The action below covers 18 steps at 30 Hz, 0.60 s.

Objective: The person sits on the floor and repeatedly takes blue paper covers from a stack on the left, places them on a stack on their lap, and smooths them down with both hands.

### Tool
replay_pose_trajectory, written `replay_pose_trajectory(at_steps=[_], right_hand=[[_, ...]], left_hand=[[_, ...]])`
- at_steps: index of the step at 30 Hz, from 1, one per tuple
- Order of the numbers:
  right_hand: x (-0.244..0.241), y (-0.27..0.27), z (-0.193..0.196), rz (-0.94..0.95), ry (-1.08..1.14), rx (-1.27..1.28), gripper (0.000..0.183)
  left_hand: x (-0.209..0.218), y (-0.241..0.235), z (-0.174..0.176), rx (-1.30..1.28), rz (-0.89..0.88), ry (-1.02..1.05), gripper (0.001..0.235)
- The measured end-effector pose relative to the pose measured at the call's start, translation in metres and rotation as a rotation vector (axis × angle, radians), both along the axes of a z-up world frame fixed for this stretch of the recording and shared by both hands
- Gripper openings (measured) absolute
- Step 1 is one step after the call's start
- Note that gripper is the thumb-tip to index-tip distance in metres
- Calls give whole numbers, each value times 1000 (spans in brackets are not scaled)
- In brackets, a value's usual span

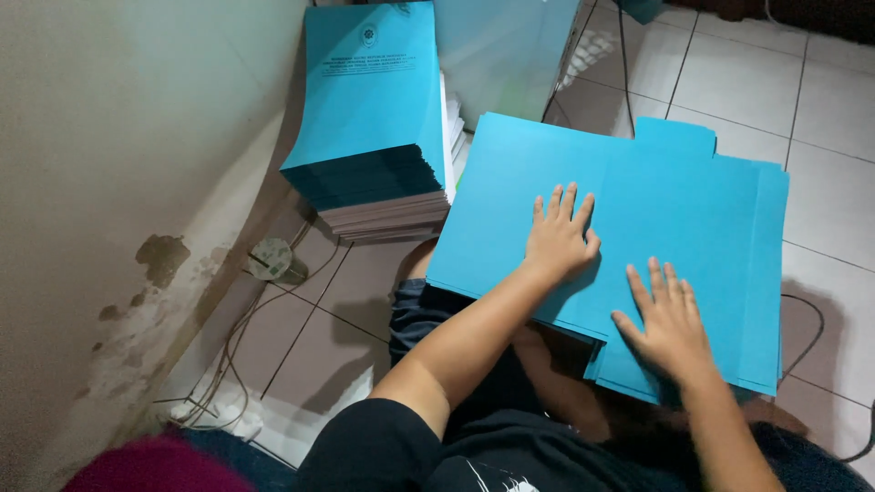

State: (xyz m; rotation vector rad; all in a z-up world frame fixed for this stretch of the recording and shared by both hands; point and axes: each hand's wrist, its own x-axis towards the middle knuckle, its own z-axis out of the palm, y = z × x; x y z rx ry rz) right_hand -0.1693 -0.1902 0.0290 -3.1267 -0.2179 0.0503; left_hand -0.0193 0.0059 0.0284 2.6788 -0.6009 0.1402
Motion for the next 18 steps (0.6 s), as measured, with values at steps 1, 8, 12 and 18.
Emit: replay_pose_trajectory(at_steps=[1,8,12,18], right_hand=[[-9,7,4,1,1,-3,86],[-13,-4,7,60,129,20,96],[13,-20,23,-239,155,114,86],[64,-44,28,-501,58,143,84]], left_hand=[[-1,1,3,-3,1,1,71],[0,-2,-6,-22,-2,-41,70],[2,-2,-5,9,-10,7,70],[3,-3,-9,12,5,-40,70]])
